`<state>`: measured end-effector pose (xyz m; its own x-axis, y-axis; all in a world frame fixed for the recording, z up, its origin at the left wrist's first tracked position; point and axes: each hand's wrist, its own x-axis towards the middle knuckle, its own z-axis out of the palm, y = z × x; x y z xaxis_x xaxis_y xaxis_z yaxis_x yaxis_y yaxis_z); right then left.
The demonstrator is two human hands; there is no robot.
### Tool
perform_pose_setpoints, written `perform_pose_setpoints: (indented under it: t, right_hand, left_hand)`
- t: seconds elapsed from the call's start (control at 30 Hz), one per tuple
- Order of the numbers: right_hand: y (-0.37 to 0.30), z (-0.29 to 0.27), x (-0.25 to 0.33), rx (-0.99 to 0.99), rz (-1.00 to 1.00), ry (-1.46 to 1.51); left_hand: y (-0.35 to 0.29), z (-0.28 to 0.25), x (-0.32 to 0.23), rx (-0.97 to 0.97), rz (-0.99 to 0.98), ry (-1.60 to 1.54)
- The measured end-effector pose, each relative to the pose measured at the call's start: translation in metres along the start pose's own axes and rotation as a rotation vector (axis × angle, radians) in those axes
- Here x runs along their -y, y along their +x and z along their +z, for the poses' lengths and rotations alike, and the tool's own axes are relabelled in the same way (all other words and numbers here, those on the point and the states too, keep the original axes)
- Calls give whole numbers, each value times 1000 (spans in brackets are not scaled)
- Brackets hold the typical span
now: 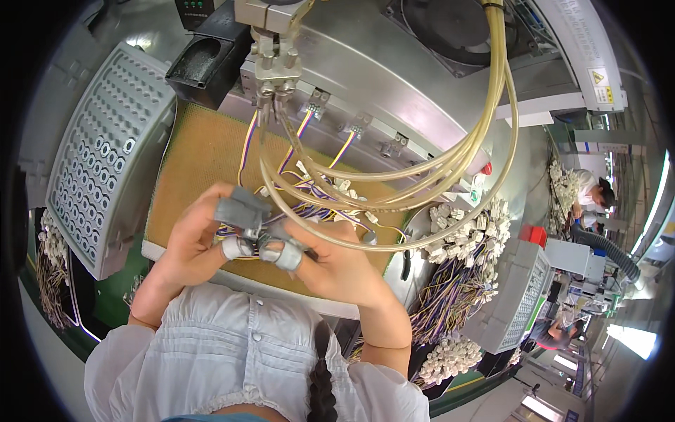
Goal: The person bundles wiring harnesses and plugs their connectors into a testing fixture by hand.
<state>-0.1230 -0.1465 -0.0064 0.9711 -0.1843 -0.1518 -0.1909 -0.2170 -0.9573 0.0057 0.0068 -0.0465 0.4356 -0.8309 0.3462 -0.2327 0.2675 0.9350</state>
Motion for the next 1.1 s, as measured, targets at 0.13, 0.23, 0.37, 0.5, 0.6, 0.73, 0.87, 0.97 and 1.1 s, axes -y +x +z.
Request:
perform_pose_setpoints:
  t: [0.13, 0.23, 0.37, 0.5, 0.6, 0.73, 0.87, 0.97, 1.1]
  right_hand:
    - [-3, -2, 6, 33, 0, -97]
    - [-4, -4, 2, 49, 28, -72]
    - [-3, -4, -2, 18, 52, -109]
    - [2, -9, 6, 41, 95, -117]
    - [7, -11, 9, 152, 263, 71]
    - [11, -22, -5, 162, 430, 320]
    - [15, -23, -16, 172, 358, 424]
    - [14, -19, -22, 194, 216, 384]
    - [3, -8, -33, -12, 285, 254]
  left_hand:
    - [-1, 6, -4, -76, -275, -238]
    - [0, 1, 0, -44, -230, -144]
    - [8, -5, -5, -5, -77, 123]
    - [14, -5, -9, -28, 36, 246]
    - [10, -5, -3, 82, -39, 89]
    - [14, 2, -5, -22, 161, 376]
    - [30, -2, -2, 67, 25, 214]
    - [39, -3, 9, 79, 170, 203]
    - [26, -21, 23, -37, -112, 313]
